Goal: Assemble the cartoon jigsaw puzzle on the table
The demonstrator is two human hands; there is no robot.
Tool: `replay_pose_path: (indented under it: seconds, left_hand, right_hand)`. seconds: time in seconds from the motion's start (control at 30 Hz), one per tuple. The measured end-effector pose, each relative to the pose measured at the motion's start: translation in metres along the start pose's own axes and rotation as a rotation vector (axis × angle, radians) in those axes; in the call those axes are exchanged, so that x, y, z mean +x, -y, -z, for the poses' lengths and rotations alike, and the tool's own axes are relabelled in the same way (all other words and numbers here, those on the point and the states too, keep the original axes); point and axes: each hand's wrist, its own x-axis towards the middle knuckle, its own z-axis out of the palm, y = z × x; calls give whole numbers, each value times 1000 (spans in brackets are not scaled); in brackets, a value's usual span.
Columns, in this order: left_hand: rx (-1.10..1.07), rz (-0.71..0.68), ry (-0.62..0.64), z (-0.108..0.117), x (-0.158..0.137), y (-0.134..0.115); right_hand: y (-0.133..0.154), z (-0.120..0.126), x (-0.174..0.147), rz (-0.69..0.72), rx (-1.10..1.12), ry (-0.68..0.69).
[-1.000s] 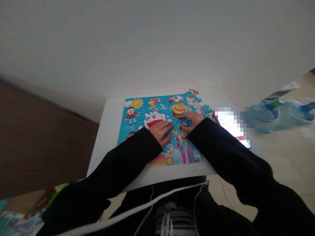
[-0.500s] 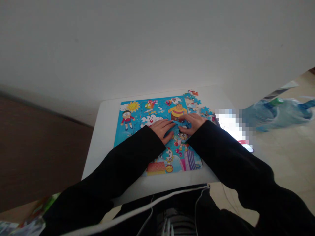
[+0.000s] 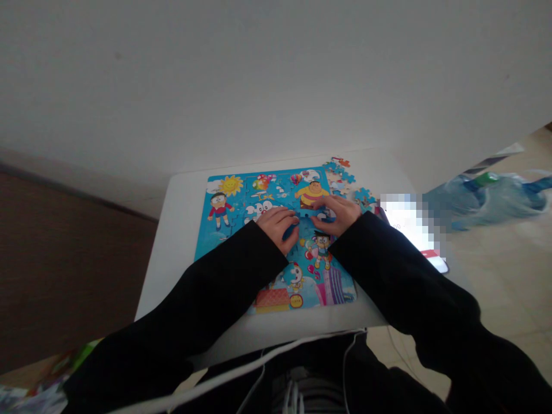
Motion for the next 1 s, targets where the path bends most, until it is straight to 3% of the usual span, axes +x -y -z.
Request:
replay_pose_path:
  seconds: [0.33,0.63,0.83,1.0]
  left_hand:
    - [30,101,63,1,0,-2]
    - [33,173,58,1,0,1]
    - [28,45,55,-2,0,9]
    - [36,42,33,-3,0,10]
  right_hand:
    - [-3,-7,7,-18,-13,43]
    - [2,-3,-6,57,179,0]
    - [2,-4,-9,73,181,13]
    - [0,1,-9,20,87,62]
